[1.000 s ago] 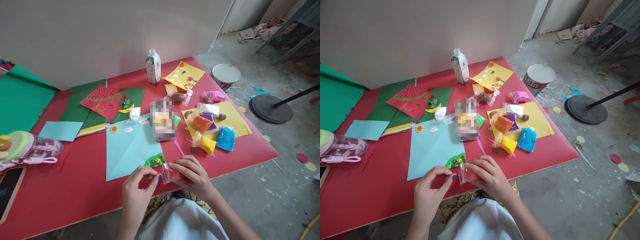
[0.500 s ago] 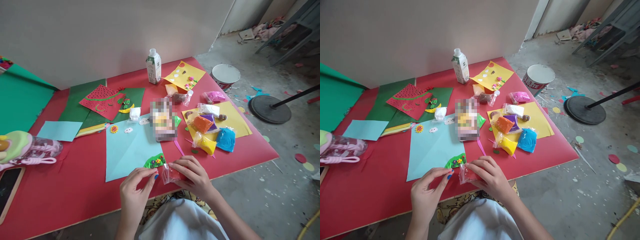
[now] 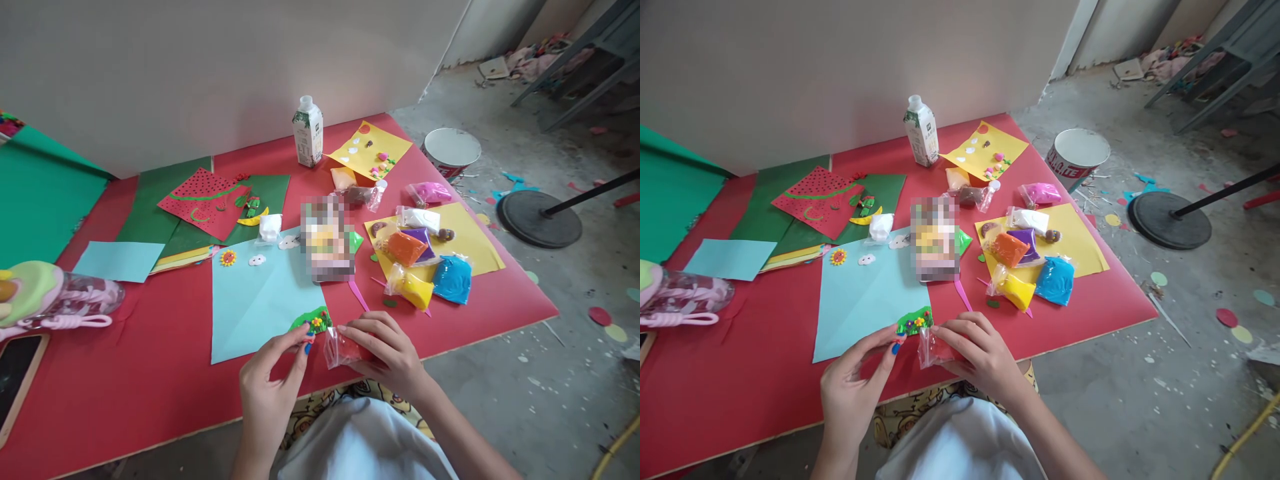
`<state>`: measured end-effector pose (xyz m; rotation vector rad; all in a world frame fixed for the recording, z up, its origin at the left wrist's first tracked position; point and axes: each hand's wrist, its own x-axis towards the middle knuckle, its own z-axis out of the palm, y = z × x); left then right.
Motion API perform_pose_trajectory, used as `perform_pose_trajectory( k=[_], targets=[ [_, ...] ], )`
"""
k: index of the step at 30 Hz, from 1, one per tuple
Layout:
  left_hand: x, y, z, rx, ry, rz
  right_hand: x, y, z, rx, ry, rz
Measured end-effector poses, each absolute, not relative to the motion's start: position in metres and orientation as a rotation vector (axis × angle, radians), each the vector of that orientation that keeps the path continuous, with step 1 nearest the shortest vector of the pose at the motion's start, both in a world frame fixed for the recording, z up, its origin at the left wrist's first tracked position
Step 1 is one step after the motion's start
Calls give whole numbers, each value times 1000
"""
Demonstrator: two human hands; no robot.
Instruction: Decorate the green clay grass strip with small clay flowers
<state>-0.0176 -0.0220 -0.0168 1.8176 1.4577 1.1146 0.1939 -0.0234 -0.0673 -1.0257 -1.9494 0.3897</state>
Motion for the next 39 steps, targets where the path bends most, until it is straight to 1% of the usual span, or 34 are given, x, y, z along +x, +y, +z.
perform_pose_trajectory(
  k=[6, 21, 28, 39],
  targets=[
    [-17, -21, -12, 1852, 1360, 1069, 194, -23, -66, -1025, -1951, 384],
    [-16, -24, -17, 1622, 1473, 1169, 193, -23, -67, -1039, -1952, 412],
    [-17, -23, -15, 1663, 1451, 1240, 193, -23, -65, -1048, -1949, 418],
    [-17, -20, -18, 1735, 1460, 1169, 194, -23, -66, -1044, -1962, 411]
  ],
)
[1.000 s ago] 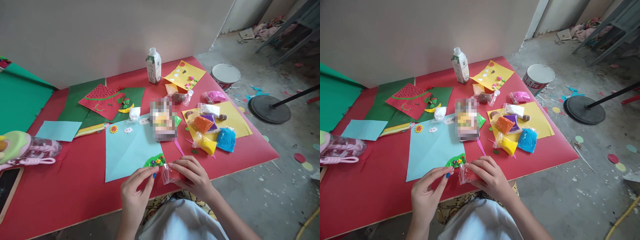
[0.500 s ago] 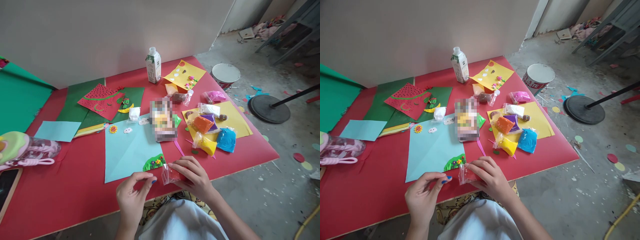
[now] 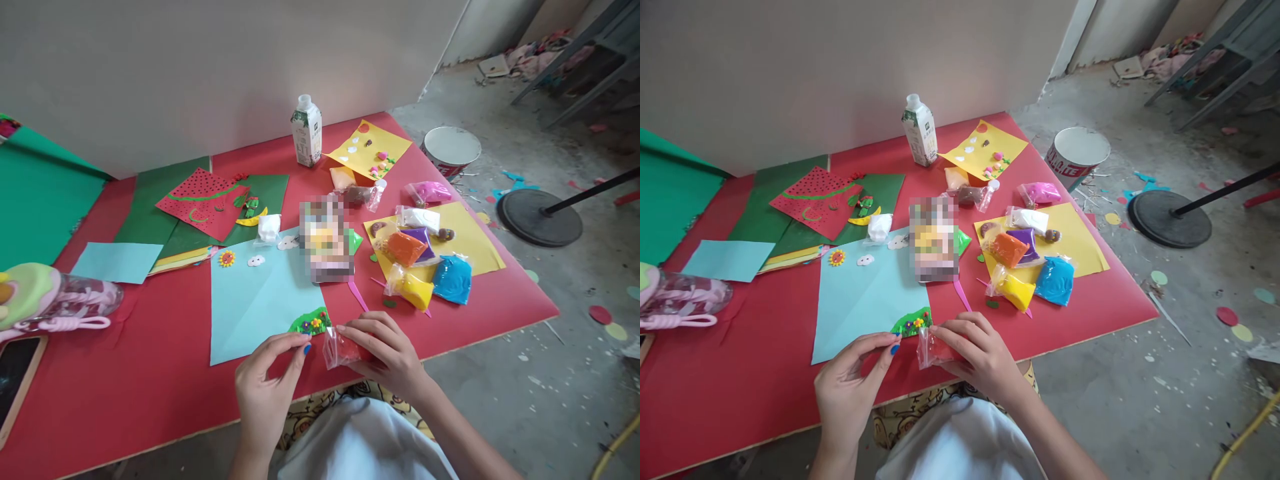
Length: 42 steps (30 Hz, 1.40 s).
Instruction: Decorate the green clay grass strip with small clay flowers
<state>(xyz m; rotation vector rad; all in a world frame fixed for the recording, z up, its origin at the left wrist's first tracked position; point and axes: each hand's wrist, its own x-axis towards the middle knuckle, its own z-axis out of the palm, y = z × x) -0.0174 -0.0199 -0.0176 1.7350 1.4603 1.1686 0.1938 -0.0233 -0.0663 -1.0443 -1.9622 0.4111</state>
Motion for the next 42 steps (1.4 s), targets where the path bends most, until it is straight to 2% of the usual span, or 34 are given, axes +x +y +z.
perform_pose_trajectory(
  k=[21, 28, 34, 36, 40, 42],
  targets=[
    [-17, -20, -17, 1748, 1442, 1244, 192, -23, -64, -1067, -1935, 387],
    [-19, -19, -14, 1745, 1422, 1264, 186, -21, -72, -1455, -1727, 77],
    [-15, -21, -12, 1774, 1336, 1279, 179, -20, -62, -1596, -1635, -9],
    [-13, -22, -11, 1816, 1278, 1264, 177, -26, -50, -1472, -1613, 115],
    [-7, -24, -7, 1955, 1163, 1204, 169, -38, -28, -1169, -1496, 919],
    [-6, -24, -5, 2019, 1110, 1162, 164, -42, -24, -1121, -1349, 1152]
  ],
)
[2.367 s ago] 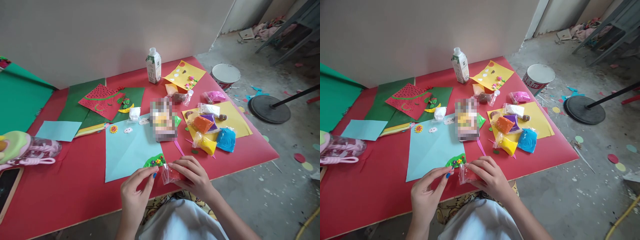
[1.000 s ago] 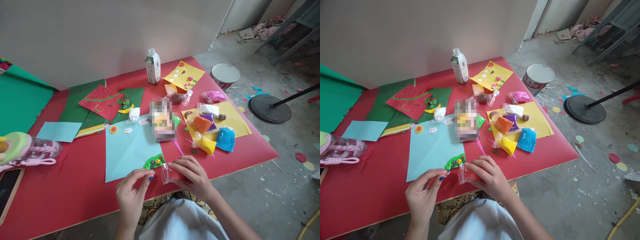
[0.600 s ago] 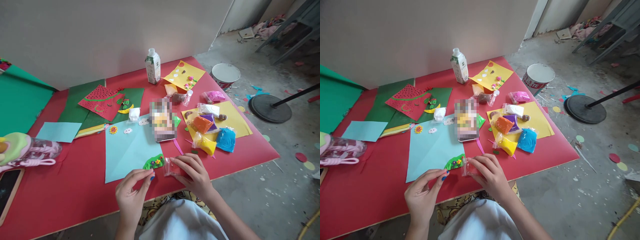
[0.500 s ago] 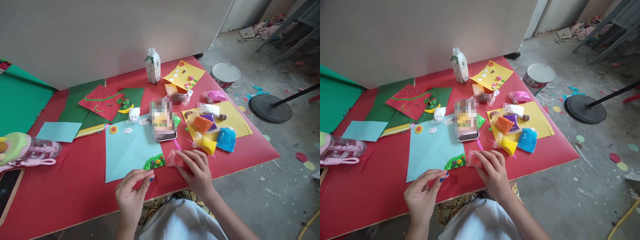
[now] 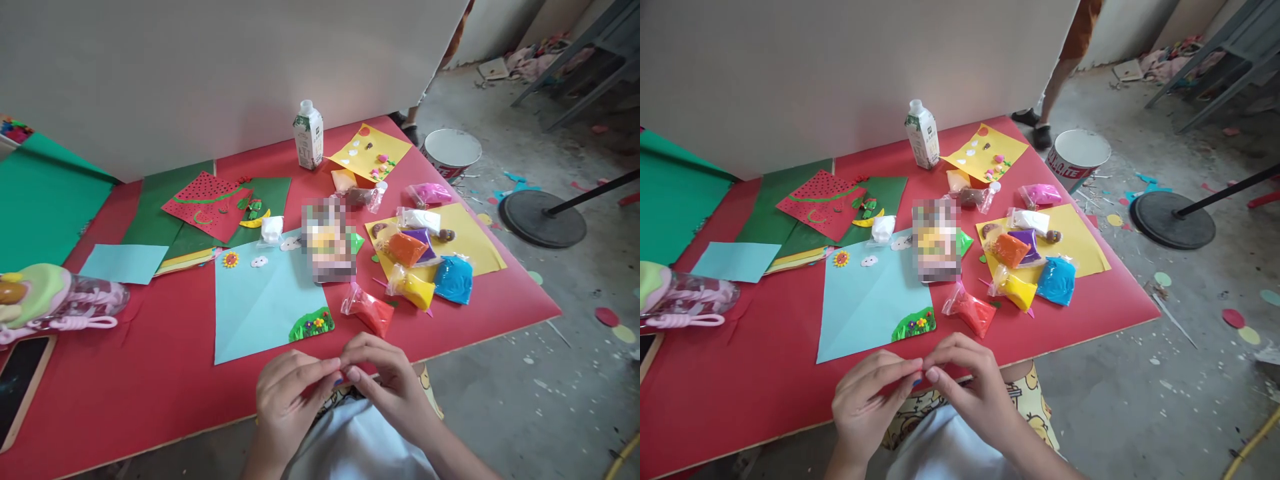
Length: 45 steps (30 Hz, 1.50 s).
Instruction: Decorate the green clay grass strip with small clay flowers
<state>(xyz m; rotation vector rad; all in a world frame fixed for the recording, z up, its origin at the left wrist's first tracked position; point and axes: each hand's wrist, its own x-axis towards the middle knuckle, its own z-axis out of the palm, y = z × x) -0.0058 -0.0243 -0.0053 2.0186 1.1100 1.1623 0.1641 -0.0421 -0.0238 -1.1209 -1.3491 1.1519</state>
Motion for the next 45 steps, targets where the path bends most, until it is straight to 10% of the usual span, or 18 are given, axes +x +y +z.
perform_pose_trajectory(
  k=[45],
  targets=[
    [-9, -24, -14, 2301, 1082, 1182, 161, -44, -32, -1211, -1040, 1489]
  ],
)
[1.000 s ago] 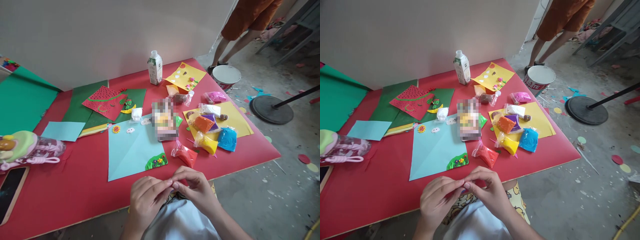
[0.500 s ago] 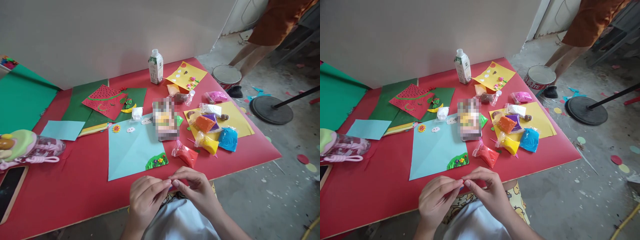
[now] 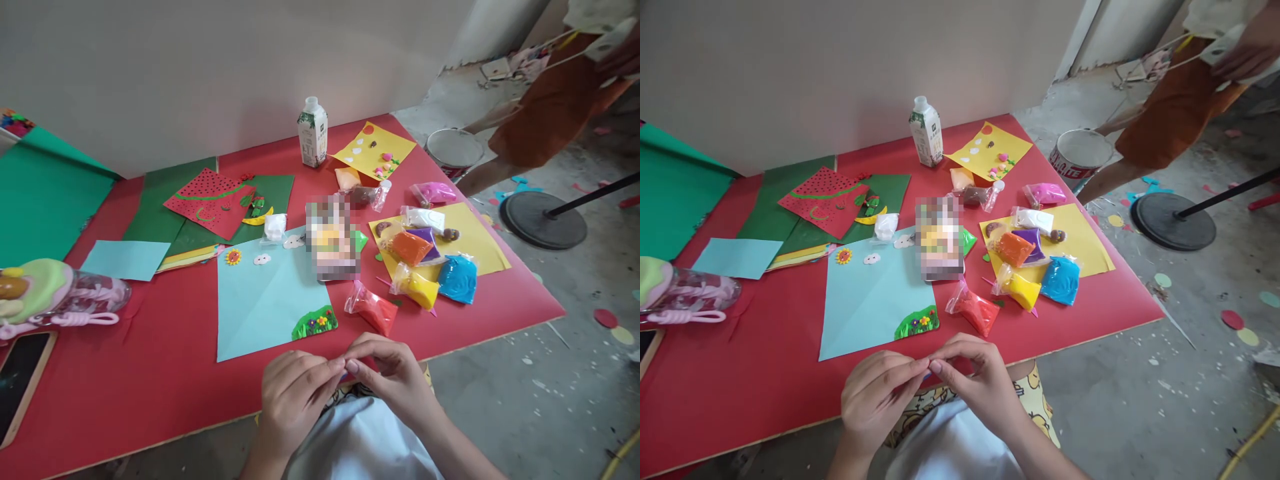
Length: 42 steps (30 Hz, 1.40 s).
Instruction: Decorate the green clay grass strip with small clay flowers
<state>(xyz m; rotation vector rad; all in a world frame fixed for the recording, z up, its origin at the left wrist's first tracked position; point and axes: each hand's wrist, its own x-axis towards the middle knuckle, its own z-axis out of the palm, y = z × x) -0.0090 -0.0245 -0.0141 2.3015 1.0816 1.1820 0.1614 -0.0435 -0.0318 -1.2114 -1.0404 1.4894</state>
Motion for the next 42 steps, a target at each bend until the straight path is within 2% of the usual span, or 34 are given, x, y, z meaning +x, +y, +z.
perform_pose_trajectory(
  k=[42],
  targets=[
    [-4, -25, -9, 2155, 1143, 1126, 163, -41, -35, -1201, -1046, 1456]
  ],
)
